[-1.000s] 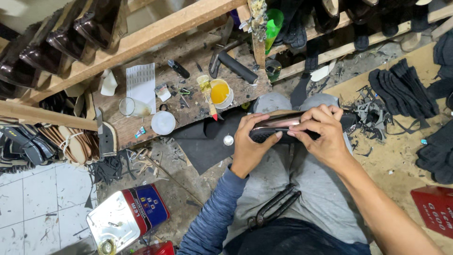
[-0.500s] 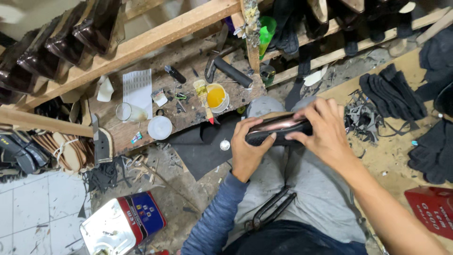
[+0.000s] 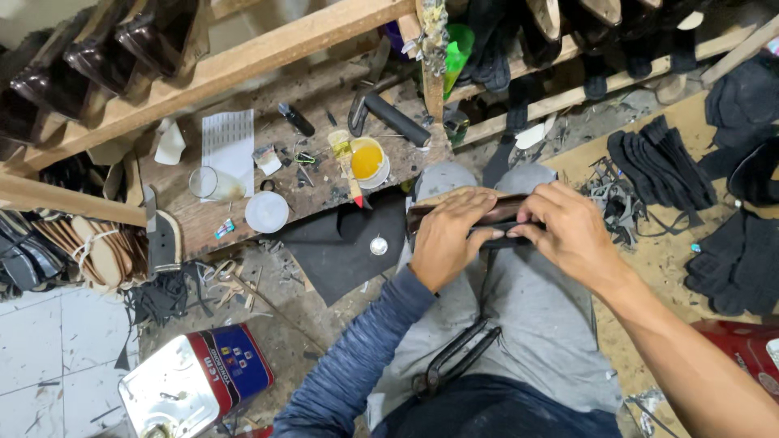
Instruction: The person sits on the floor of a shoe workshop and attaches soles to brown shoe uppers. They hold a shoe on their lap, press a black rubber sole onto the bottom, run a curved hand tool along the sole edge to seat and trim it, then place the finished shoe on a wooden rack and pick up the next shoe.
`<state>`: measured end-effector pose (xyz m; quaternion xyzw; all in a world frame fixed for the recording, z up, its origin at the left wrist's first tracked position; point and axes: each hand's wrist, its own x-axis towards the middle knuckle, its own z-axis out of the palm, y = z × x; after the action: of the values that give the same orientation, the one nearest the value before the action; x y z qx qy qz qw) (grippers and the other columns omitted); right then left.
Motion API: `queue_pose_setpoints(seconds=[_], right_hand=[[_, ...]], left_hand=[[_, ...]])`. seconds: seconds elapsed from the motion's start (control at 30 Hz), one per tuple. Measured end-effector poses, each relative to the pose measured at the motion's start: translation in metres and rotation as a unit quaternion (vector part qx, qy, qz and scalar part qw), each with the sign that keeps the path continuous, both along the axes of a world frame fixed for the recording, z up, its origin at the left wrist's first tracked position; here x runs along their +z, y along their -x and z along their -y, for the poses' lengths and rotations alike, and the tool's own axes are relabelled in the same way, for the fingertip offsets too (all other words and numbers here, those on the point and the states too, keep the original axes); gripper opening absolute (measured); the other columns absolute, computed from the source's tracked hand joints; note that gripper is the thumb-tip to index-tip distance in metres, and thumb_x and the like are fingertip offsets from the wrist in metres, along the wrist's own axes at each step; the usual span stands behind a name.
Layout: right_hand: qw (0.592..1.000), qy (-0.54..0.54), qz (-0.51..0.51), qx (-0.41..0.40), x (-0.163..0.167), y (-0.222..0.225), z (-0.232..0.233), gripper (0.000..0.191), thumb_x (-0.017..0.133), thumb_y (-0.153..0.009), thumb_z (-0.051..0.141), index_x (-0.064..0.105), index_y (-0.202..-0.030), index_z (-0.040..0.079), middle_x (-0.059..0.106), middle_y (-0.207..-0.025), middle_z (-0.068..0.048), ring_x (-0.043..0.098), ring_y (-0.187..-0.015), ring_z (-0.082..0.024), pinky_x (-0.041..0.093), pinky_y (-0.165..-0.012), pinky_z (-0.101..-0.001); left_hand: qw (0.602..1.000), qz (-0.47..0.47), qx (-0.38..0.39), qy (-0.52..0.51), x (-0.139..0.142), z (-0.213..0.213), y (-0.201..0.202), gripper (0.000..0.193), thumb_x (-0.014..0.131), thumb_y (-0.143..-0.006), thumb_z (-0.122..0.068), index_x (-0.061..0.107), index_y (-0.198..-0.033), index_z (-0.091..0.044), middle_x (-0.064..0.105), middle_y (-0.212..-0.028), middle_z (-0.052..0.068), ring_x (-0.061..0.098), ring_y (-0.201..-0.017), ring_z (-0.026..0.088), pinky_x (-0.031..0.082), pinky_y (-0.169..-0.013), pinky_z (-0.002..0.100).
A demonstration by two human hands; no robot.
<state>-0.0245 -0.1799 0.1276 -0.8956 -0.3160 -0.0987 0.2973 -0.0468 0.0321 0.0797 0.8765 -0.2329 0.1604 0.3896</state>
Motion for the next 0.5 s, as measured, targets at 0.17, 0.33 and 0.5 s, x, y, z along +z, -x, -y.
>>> queue_pose_setpoints(seconds=[0.17, 0.33, 0.5], right_hand=[[0.999, 0.018, -0.038, -0.025, 0.000, -0.006, -0.004, 0.028, 0.088, -0.065, 0.014, 0.067, -0.080, 0.004, 0.063, -0.077, -0.007, 0.062, -0.076, -0.026, 0.049, -0.067, -0.0389], [0.999, 0.008, 0.003, -0.039, 0.007, -0.006, 0.002, 0.037, 0.090, -0.065, 0.021, 0.065, -0.086, 0.003, 0.061, -0.082, -0.009, 0.058, -0.082, -0.030, 0.047, -0.073, -0.0413], [1.000, -0.013, 0.019, 0.019, 0.014, -0.001, 0.017, 0.030, 0.082, -0.069, 0.011, 0.065, -0.093, 0.003, 0.062, -0.094, -0.011, 0.058, -0.091, -0.032, 0.048, -0.080, -0.0417]], left_hand=[[1.000, -0.006, 0.009, 0.015, -0.006, 0.005, 0.002, 0.042, 0.076, -0.088, -0.020, 0.069, -0.124, 0.002, 0.070, -0.127, 0.017, 0.066, -0.126, 0.032, 0.050, -0.109, 0.039], [1.000, -0.018, 0.019, 0.007, 0.004, 0.007, -0.003, 0.045, 0.077, -0.088, -0.019, 0.067, -0.127, 0.001, 0.069, -0.129, 0.019, 0.066, -0.122, 0.033, 0.050, -0.108, 0.040], [0.998, -0.017, -0.035, -0.046, 0.020, 0.012, -0.005, 0.057, 0.077, -0.083, -0.018, 0.063, -0.135, -0.001, 0.068, -0.131, 0.018, 0.063, -0.122, 0.035, 0.048, -0.106, 0.042]])
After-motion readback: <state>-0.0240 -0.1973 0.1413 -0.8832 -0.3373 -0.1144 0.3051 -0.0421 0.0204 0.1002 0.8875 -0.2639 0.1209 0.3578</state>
